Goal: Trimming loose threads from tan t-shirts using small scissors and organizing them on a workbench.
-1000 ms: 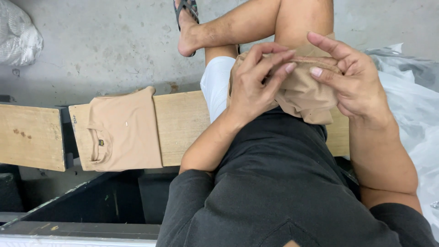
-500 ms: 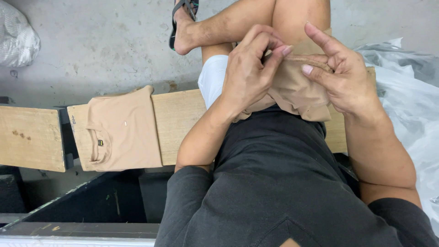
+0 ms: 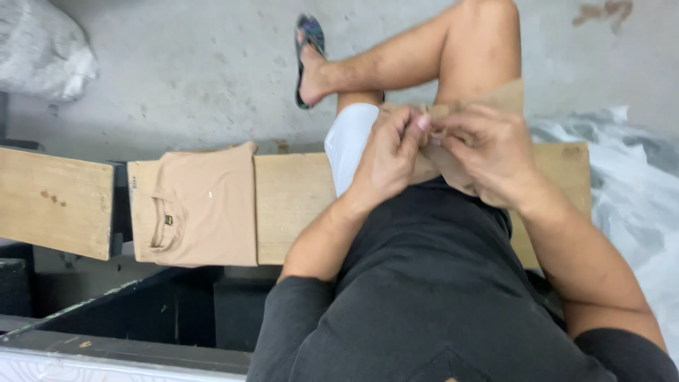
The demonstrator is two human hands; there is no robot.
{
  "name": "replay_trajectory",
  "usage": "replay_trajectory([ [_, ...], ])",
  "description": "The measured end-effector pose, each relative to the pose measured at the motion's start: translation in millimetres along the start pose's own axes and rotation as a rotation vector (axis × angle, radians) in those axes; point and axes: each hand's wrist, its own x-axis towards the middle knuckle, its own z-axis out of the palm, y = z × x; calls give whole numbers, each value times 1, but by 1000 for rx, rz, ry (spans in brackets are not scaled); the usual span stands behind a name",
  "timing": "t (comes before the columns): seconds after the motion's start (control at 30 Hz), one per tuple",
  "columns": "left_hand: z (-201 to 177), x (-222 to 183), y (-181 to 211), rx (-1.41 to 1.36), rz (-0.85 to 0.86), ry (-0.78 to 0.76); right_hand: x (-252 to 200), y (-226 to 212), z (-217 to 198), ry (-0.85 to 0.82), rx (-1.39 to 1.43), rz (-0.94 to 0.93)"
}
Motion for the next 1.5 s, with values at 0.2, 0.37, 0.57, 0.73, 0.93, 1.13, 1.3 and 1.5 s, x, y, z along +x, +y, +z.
replay_trajectory([
  [0.2, 16, -9, -24, -241, -64, 54, 14, 20, 13, -10, -55, -226],
  [0.37, 15, -7, -12, -642, -159, 123, 12, 12, 16, -32, -38, -317],
  [0.57, 9, -35, 27, 165, 107, 109, 30, 51, 35, 13, -186, -321],
  [0.73, -14, -11, 14, 537, 211, 258, 23, 40, 14, -78, -238, -127],
  [0.93, -38, -25, -16, 700, 125, -19, 32, -5, -27, -258, -265, 1],
  [1.13, -36, -33, 65, 586, 186, -249, 49, -46, -70, -535, -439, -356],
  [1.3, -17, -23, 124, 162, 793, 17, 75, -73, -137, -849, 302, -454],
  [1.5, 50, 68, 55, 186, 522, 13, 122, 4, -114, -208, -94, 195],
])
